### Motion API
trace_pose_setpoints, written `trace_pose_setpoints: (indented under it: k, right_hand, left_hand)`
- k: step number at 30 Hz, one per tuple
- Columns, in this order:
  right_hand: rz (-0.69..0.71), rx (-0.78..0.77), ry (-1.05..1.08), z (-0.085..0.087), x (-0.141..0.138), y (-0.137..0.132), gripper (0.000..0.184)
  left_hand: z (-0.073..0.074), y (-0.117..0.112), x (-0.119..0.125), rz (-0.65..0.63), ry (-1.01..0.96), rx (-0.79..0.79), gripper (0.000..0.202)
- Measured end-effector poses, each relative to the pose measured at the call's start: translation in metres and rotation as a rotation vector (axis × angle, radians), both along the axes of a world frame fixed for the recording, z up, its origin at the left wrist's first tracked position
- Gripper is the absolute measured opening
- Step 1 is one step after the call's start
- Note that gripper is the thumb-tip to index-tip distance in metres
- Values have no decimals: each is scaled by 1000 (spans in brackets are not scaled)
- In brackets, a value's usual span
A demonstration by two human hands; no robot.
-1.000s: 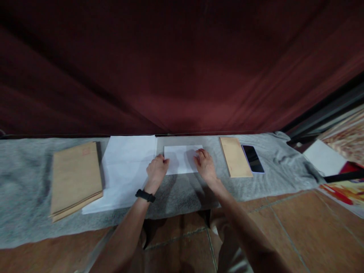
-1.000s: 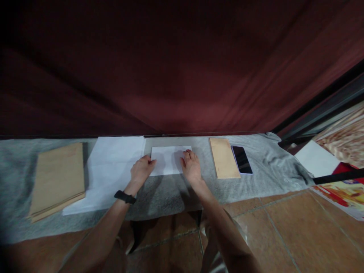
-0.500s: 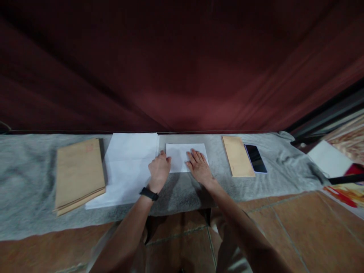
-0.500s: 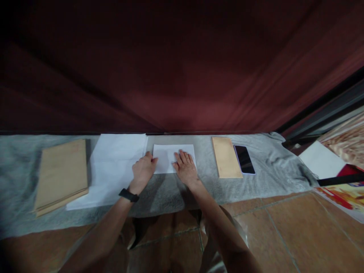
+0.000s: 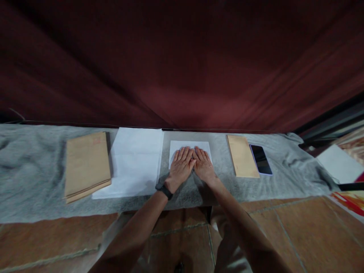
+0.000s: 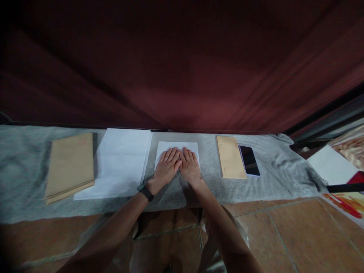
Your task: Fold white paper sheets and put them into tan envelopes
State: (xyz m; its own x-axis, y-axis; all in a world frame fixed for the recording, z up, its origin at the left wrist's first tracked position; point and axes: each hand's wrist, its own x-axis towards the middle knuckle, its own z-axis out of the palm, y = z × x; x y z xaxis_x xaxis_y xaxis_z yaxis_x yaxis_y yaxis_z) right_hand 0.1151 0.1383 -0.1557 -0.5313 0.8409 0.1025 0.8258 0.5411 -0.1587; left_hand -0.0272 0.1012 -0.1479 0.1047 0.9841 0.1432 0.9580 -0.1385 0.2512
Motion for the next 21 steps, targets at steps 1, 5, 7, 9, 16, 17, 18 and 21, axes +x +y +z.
trace_pose_setpoints:
  k: [1, 5, 7, 9, 16, 17, 18, 21]
  right_hand:
    - [-5, -2, 2, 0, 0, 0, 54]
    - [-29, -12, 21, 1, 0, 0, 53]
    - [-40, -19, 29, 1, 3, 3, 53]
    - [-57, -20, 34, 0, 8, 6, 53]
    - [-170, -46, 5, -2, 32, 18, 57]
    - [-197, -49, 1, -1, 36, 20, 57]
    - [-225, -49, -2, -1, 40, 22, 57]
    - [-308, -31, 11, 3, 48, 29, 57]
  left_hand:
    - [-2, 0, 0, 14, -1, -3, 58]
    - [-5, 1, -1, 45, 6, -7, 58]
    - [-5, 1, -2, 55, 17, -14, 57]
    - [-5, 1, -4, 61, 26, -28, 57]
    - [4, -2, -11, 59, 38, -81, 56]
    - [5, -2, -13, 50, 39, -85, 56]
    - [5, -3, -15, 40, 40, -88, 55]
    - [5, -6, -19, 25, 44, -90, 55]
